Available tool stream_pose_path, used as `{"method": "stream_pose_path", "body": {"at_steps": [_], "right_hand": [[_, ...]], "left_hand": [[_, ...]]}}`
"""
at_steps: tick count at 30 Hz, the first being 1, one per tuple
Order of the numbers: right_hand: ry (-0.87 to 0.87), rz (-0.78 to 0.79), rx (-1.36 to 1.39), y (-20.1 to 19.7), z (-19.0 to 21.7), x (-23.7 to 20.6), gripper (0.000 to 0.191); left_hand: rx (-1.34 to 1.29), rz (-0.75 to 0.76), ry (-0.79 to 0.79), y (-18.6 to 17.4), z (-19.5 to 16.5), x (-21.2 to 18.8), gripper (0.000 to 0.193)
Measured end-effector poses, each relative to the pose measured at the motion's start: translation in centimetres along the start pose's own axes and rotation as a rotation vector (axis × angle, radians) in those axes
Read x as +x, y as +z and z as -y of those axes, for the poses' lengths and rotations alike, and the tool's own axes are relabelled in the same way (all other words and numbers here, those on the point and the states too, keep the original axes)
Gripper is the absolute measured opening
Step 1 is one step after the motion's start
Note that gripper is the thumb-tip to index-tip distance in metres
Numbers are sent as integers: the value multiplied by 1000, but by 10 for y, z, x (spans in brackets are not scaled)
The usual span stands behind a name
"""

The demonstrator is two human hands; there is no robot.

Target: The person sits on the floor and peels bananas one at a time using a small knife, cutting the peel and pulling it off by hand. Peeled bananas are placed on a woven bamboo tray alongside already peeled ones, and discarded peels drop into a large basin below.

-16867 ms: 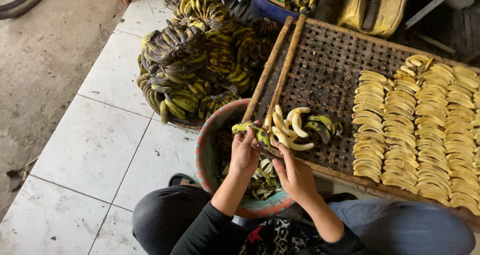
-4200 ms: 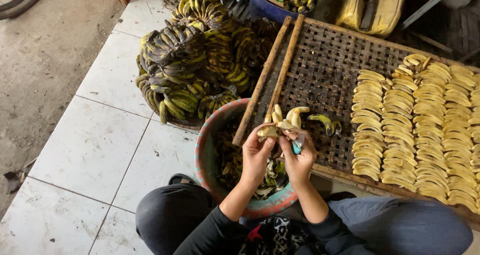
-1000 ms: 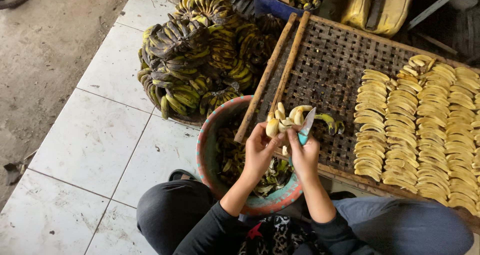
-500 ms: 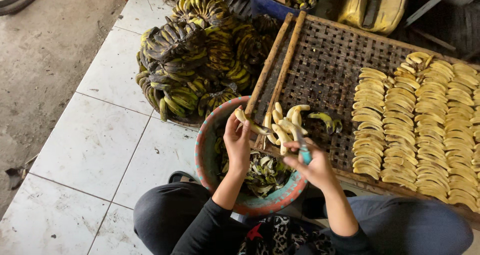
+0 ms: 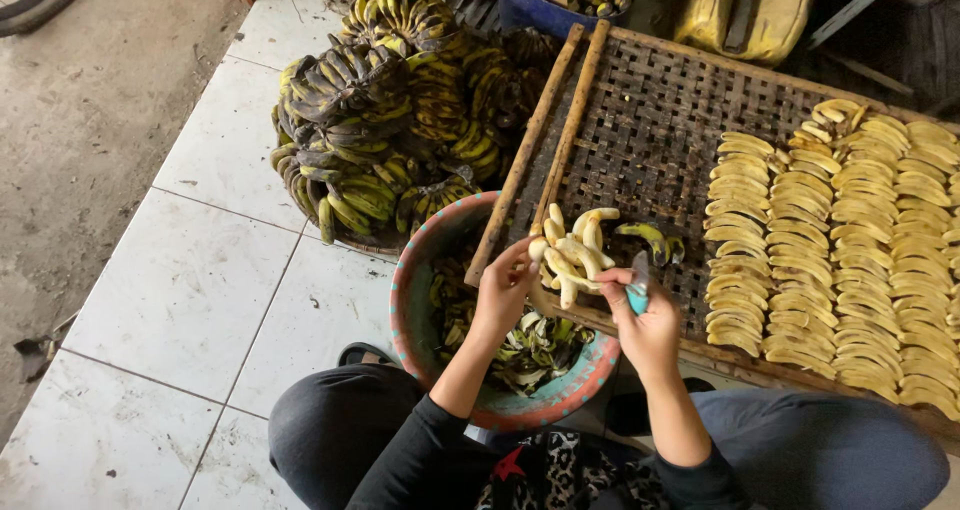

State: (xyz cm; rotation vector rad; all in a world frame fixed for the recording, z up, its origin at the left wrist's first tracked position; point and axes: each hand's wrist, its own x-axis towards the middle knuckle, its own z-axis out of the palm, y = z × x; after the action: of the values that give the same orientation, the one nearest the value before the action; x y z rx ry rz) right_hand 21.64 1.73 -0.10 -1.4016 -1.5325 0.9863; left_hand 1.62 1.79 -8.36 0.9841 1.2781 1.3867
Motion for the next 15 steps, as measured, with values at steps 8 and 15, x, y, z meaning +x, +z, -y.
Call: {"method": "stream_pose_path", "body": {"at_steps": [8,15], "right_hand": [[-331,496,-211,-9,-46,6,18],[-101,-181,-624,-37,-103,96,32]], "left_hand": [[74,-276,-227,-3,24,17,38],[-291,-121,-434,30,42,20,50]]}}
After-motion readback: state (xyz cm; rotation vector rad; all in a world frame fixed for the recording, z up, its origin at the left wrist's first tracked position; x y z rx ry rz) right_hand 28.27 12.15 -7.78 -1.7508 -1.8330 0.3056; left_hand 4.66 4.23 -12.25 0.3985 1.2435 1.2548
